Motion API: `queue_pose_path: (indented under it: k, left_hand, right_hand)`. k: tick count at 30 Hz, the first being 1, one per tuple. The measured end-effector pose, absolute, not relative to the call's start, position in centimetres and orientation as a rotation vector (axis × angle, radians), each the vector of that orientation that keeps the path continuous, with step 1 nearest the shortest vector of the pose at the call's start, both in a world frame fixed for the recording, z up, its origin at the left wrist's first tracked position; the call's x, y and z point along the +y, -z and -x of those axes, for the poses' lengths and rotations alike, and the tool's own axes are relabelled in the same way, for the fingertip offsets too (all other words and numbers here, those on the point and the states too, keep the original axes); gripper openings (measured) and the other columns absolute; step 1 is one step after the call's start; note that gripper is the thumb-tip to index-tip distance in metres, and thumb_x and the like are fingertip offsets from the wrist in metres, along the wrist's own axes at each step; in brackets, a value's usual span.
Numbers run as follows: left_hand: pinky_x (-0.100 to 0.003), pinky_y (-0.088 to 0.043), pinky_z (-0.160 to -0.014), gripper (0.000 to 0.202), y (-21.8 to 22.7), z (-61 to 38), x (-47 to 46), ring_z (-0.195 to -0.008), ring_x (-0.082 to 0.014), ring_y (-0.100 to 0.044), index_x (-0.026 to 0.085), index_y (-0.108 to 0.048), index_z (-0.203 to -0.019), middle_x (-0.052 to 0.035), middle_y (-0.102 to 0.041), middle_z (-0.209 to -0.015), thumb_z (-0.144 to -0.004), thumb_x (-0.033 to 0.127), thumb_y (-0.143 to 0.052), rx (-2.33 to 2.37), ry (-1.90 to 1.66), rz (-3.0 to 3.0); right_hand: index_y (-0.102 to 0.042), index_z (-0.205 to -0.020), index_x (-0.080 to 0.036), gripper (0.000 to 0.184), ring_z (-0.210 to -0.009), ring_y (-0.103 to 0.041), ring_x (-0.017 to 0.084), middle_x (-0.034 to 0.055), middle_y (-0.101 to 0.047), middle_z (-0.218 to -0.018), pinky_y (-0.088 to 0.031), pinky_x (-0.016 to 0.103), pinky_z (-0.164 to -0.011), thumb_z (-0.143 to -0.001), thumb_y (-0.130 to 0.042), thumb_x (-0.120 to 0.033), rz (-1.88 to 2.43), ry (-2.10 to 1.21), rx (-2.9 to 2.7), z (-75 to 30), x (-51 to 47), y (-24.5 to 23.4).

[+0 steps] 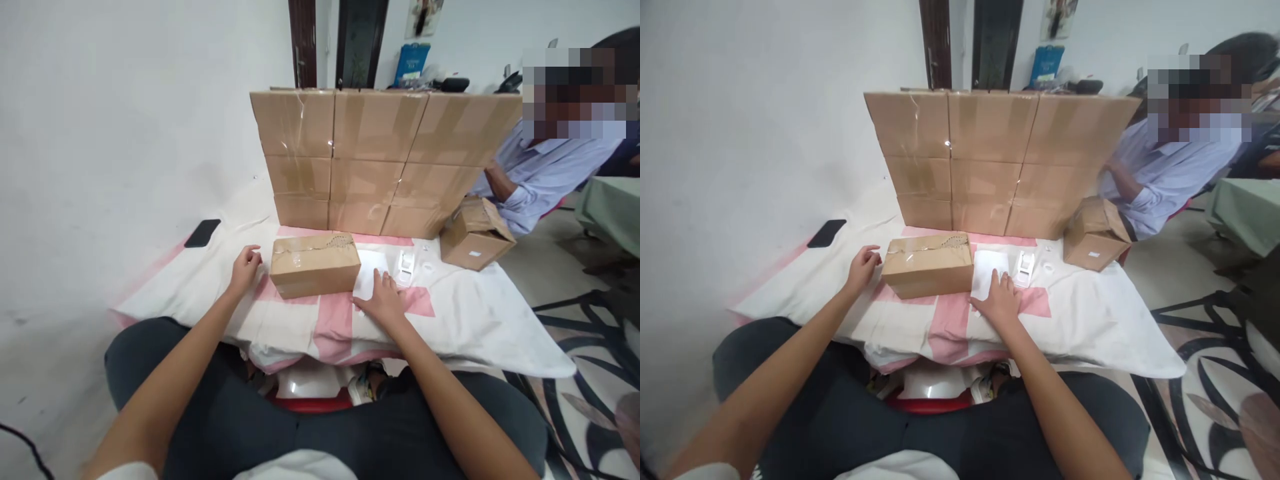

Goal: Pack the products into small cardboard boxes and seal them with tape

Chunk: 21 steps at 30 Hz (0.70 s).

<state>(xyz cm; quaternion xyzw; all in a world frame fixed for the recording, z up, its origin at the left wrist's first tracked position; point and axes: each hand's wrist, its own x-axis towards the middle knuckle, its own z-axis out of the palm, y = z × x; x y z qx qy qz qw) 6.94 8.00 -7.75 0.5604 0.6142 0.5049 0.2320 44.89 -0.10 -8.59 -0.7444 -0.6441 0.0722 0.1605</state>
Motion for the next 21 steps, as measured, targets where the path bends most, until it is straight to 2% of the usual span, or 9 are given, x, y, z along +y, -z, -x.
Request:
queue_pose_path:
  k: [3, 5, 8, 11, 14, 17, 21]
  left_hand:
    - [-0.026, -0.045, -0.063, 0.030, 9.3, -6.4, 5.7, -0.064, -0.0150, -0.055, 0.020, -0.059, -0.104, 0.0028, -0.056, -0.066, -0.083, 0.040, -0.049, 1.704, -1.437, -1.484]
    - [-0.026, -0.045, -0.064, 0.029, 9.3, -6.5, 4.8, -0.067, -0.0153, -0.057, 0.021, -0.059, -0.107, 0.0016, -0.058, -0.071, -0.087, 0.039, -0.047, 1.701, -1.462, -1.532]
    - [-0.028, -0.045, -0.067, 0.027, 9.3, -6.7, 4.6, -0.070, -0.0176, -0.060, 0.023, -0.062, -0.107, -0.0007, -0.064, -0.078, -0.086, 0.036, -0.051, 1.682, -1.234, -1.895]
    - [-0.032, -0.045, -0.065, 0.017, 10.2, -6.8, 4.9, -0.072, -0.0232, -0.061, 0.023, -0.063, -0.088, -0.0040, -0.066, -0.077, -0.079, 0.034, -0.054, 1.596, -0.909, -2.291]
    - [-0.034, -0.043, -0.060, 0.008, 11.2, -6.7, 5.2, -0.071, -0.0265, -0.062, 0.024, -0.058, -0.074, -0.0061, -0.064, -0.072, -0.075, 0.032, -0.056, 1.553, -0.780, -2.504]
    - [-0.034, -0.043, -0.059, 0.008, 10.8, -6.6, 4.9, -0.066, -0.0246, -0.061, 0.024, -0.061, -0.082, -0.0046, -0.063, -0.070, -0.079, 0.028, -0.055, 1.590, -0.921, -2.568]
    - [-0.034, -0.047, -0.065, 0.020, 9.0, -6.6, 3.3, -0.067, -0.0208, -0.061, 0.024, -0.062, -0.106, -0.0025, -0.065, -0.074, -0.089, 0.026, -0.051, 1.541, -1.337, -2.528]
  right_hand:
    - [-0.024, -0.157, -0.017, 0.108, -0.144, -0.028, 0.050, 0.0286, -0.027, -0.160, -0.031, 0.073, -0.102, -0.073, -0.072, -0.064, 2.202, -0.274, -1.814, -44.0, -0.3, 8.8]
    - [-0.022, -0.158, -0.018, 0.107, -0.143, -0.030, 0.051, 0.0271, -0.032, -0.158, -0.032, 0.074, -0.101, -0.074, -0.071, -0.062, 2.233, -0.306, -1.811, -44.0, -0.1, 8.7]
    - [-0.028, -0.156, -0.015, 0.088, -0.133, -0.041, 0.046, 0.0246, -0.047, -0.143, -0.036, 0.067, -0.103, -0.081, -0.066, -0.041, 2.147, -0.299, -1.839, -45.0, 0.7, 8.7]
    - [-0.039, -0.150, -0.011, 0.073, -0.118, -0.053, 0.036, 0.0210, -0.050, -0.129, -0.045, 0.056, -0.103, -0.078, -0.054, -0.018, 1.977, -0.300, -1.780, -46.6, 1.7, 9.0]
    - [-0.049, -0.141, -0.013, 0.067, -0.099, -0.060, 0.027, 0.0160, -0.051, -0.119, -0.055, 0.047, -0.091, -0.074, -0.048, -0.011, 1.867, -0.340, -1.669, -47.6, 2.0, 8.6]
    - [-0.054, -0.135, -0.019, 0.060, -0.097, -0.061, 0.023, 0.0132, -0.051, -0.120, -0.058, 0.040, -0.079, -0.075, -0.047, -0.011, 1.770, -0.273, -1.640, -47.1, 1.2, 6.7]
    - [-0.054, -0.134, -0.025, 0.055, -0.120, -0.056, 0.026, 0.0131, -0.045, -0.135, -0.058, 0.039, -0.083, -0.081, -0.050, -0.013, 1.640, -0.079, -1.628, -45.3, -1.2, 2.9]
